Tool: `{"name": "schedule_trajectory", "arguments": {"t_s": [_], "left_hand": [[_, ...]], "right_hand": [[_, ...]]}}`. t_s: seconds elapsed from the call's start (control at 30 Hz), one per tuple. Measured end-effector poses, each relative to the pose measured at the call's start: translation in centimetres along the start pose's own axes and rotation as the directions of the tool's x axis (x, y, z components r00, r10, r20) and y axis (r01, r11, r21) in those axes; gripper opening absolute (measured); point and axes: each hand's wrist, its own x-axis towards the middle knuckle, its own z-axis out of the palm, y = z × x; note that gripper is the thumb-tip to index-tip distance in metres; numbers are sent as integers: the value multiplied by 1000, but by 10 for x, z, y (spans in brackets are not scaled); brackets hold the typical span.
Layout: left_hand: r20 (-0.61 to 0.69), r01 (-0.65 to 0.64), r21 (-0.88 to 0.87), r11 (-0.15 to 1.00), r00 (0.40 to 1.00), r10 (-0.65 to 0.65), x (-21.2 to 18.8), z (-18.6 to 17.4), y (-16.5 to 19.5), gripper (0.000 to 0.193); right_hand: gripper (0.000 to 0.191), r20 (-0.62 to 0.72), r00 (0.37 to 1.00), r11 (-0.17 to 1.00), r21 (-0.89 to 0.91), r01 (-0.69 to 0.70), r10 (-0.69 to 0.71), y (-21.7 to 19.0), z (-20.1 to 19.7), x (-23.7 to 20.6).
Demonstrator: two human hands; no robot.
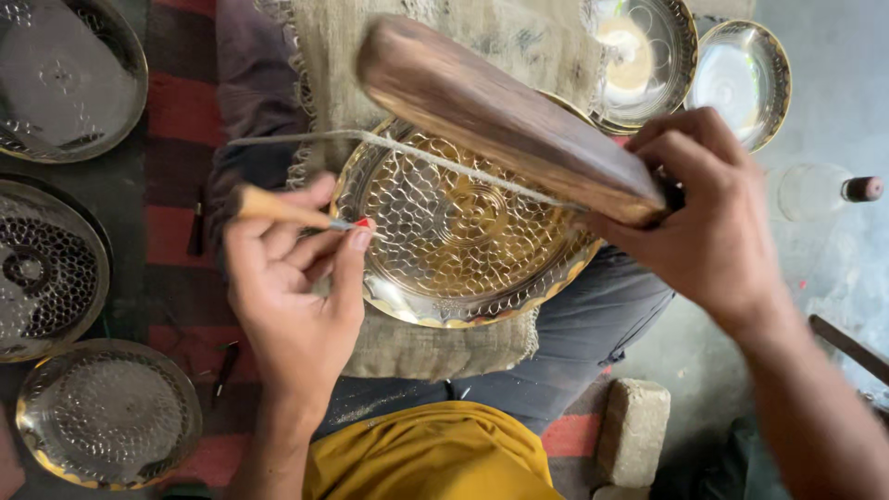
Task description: The person uses a hammer and a small metal punch to create a patterned texture on a brass plate. They repeatedly strike the punch with the hammer while holding the plate steady on a cushioned surface.
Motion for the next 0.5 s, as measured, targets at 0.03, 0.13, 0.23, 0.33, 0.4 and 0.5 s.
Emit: {"name": "schedule_trajectory", "arguments": {"t_s": [0.03,0.13,0.23,0.33,0.4,0.5], "left_hand": [[-6,9,17,1000,1000,-9,1,-2,0,46],[-26,16,21,1000,1000,-16,-2,-3,-5,48],[-52,-4,-25,1000,999,2,-10,-2,-6,48],[-57,-44,-23,999,997,43,-15,0,1,49],[-49,-128,-28,991,991,126,-14,2,9,44],[257,-170,43,985,954,153,5,5,16,30]], "right_hand": [[38,-23,999,999,14,-31,31,2,7,-7],[30,-64,983,985,26,-168,169,12,16,-17],[18,-84,978,971,157,-179,193,19,16,-12],[17,-85,979,956,248,-158,184,21,16,-6],[19,-96,974,931,324,-166,207,21,17,-10],[19,-182,929,868,447,-214,322,21,24,-36]]}}
